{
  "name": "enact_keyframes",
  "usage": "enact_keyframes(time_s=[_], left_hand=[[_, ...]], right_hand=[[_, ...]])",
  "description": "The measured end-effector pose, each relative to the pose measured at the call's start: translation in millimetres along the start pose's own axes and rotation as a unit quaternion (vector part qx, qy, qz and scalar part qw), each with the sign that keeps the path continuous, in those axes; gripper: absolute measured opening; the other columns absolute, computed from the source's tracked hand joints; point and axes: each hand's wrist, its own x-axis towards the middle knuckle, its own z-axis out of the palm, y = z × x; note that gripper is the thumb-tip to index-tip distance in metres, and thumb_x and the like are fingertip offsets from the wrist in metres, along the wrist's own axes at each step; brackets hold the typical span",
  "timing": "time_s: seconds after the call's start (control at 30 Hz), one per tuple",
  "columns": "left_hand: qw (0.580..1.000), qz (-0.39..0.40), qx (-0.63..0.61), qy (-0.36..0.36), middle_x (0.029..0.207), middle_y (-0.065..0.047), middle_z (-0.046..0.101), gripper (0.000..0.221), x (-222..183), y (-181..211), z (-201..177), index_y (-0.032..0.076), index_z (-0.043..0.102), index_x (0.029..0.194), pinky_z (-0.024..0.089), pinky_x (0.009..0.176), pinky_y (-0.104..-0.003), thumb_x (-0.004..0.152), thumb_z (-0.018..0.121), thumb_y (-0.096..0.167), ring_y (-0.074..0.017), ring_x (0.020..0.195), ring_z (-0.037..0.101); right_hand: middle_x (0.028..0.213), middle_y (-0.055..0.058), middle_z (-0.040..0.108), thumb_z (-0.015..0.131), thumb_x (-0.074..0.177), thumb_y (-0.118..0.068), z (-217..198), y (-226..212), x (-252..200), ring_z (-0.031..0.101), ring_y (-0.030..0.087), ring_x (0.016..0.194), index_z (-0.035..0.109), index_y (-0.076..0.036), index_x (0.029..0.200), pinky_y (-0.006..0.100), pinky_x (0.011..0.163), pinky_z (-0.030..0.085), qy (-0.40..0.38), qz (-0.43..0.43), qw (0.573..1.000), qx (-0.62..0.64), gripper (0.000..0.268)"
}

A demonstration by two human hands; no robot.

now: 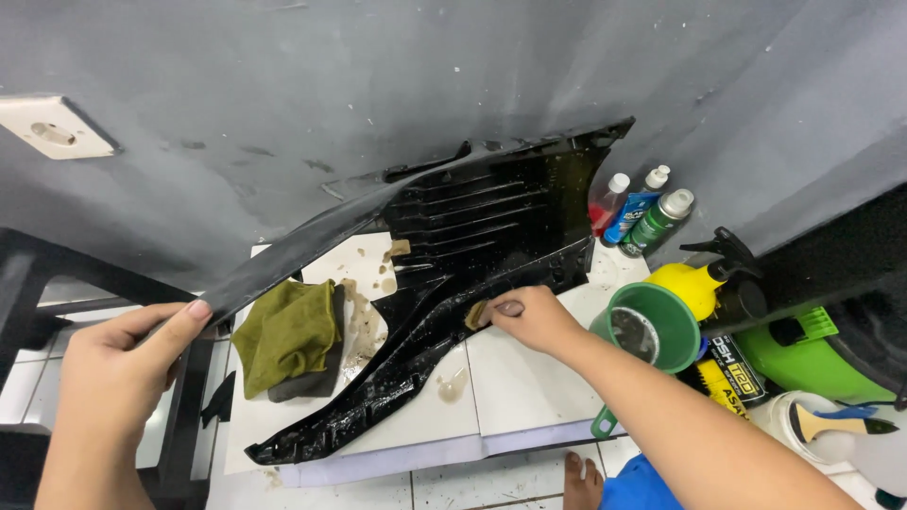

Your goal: The person scrubs a black plastic car part with a brush, repeatedly dipping the brush into a green cup of liquid to clean the surface. The person holds the part steady with the left hand while scrubbing with the right hand.

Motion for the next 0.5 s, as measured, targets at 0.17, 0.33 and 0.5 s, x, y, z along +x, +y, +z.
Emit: enact_keyframes(time_s=[0.17, 0.33, 0.5], left_hand=[[0.999, 0.025, 0.021, 0.007, 0.071, -0.004, 0.057, 0.022, 2, -6, -3, 0.004, 0.079, 0.091, 0.032, 0.065, -0.028, 0.092, 0.075, 0.026, -0.0143, 0.069, 0.044], [0.999, 0.010, 0.038, 0.007, 0.084, -0.004, 0.071, 0.025, -2, 1, -3, 0.005, 0.080, 0.093, 0.040, 0.080, -0.027, 0.088, 0.076, 0.029, -0.0132, 0.085, 0.058], [1.000, -0.010, 0.025, 0.008, 0.074, -0.001, 0.060, 0.027, -10, 11, 0, 0.006, 0.080, 0.090, 0.035, 0.070, -0.027, 0.086, 0.077, 0.032, -0.0133, 0.073, 0.048]], right_hand=[[0.063, -0.006, 0.072, 0.065, 0.087, -0.017, -23, 7, 14, 0.046, 0.004, 0.053, 0.087, -0.020, 0.087, 0.020, 0.055, 0.035, 0.059, 0.032, 0.997, 0.033, 0.023], [0.083, -0.004, 0.081, 0.062, 0.085, -0.019, -12, 12, 24, 0.066, 0.010, 0.067, 0.086, -0.018, 0.083, 0.024, 0.069, 0.048, 0.135, 0.011, 0.991, -0.019, 0.024], [0.057, -0.003, 0.066, 0.066, 0.092, -0.014, 45, -17, -3, 0.047, 0.006, 0.050, 0.084, -0.015, 0.095, 0.019, 0.062, 0.045, -0.015, -0.074, 0.996, 0.053, 0.019]])
